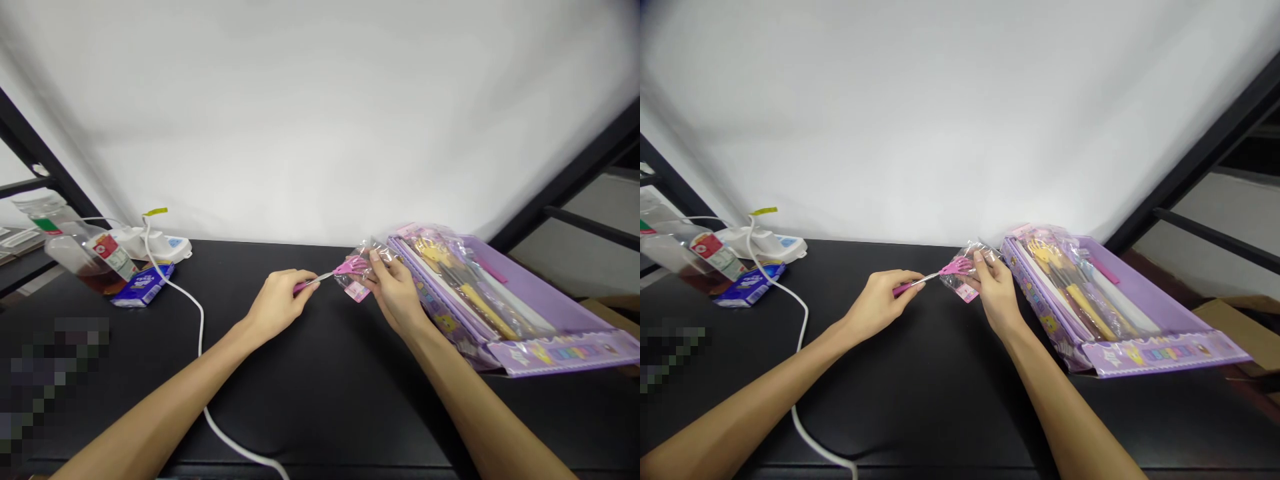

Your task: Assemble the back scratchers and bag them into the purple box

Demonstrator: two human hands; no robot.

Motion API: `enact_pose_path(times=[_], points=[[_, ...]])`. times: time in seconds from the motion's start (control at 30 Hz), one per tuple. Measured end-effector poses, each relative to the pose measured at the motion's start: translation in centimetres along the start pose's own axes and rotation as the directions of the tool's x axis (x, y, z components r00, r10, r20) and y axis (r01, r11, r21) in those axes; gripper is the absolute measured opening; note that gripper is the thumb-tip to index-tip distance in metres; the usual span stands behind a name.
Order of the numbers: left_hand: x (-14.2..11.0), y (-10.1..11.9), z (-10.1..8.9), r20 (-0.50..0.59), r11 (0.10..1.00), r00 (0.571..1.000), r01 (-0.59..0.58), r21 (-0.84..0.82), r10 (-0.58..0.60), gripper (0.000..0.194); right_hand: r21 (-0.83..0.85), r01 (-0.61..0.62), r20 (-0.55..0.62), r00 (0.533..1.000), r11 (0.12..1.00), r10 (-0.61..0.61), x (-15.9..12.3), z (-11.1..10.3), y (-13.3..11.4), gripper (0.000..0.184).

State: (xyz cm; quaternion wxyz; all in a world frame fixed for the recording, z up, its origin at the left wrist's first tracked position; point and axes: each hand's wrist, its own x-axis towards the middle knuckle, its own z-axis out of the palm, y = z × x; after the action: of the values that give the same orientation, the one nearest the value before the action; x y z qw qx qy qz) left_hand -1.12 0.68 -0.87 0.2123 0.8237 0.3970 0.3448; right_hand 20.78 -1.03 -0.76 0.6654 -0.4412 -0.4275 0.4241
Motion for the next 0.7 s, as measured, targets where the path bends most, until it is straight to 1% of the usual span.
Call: enact_pose_path(times=[0.1,0.23,0.33,0.47,0.63,0.7], points=[[-0.07,0.19,0.22,0.021,0.996,0.999,0.036,-0.085,-0.035,0.028,0.027,0.012,0.011,1.000,1.000,-0.012,-0.18,0.33,0.07,0.042],[-0.13,0.41,0.33,0.053,0.984,0.993,0.116,-0.138,-0.109,0.033,-0.013,0.052,0.018,0.998,0.999,-0.052,-0.26,0.38,0.19,0.038],[-0.13,0.57,0.31,0.069,0.971,0.987,0.157,-0.178,-0.147,0.037,-0.038,0.075,0.022,0.997,0.996,-0.074,-0.22,0.33,0.23,0.040],[-0.16,0.67,0.31,0.065,0.977,0.989,0.141,-0.157,-0.133,0.035,-0.036,0.053,0.026,0.998,0.998,-0.053,-0.27,0.47,0.16,0.039],[-0.18,0.60,0.36,0.057,0.986,0.993,0.110,-0.125,-0.104,0.031,0.050,0.014,0.023,1.000,0.999,-0.015,-0.41,0.65,0.04,0.035],[-0.19,0.61,0.39,0.053,0.986,0.993,0.108,-0.129,-0.102,0.029,0.051,0.007,0.034,0.999,0.999,-0.009,-0.46,0.66,0.19,0.035]])
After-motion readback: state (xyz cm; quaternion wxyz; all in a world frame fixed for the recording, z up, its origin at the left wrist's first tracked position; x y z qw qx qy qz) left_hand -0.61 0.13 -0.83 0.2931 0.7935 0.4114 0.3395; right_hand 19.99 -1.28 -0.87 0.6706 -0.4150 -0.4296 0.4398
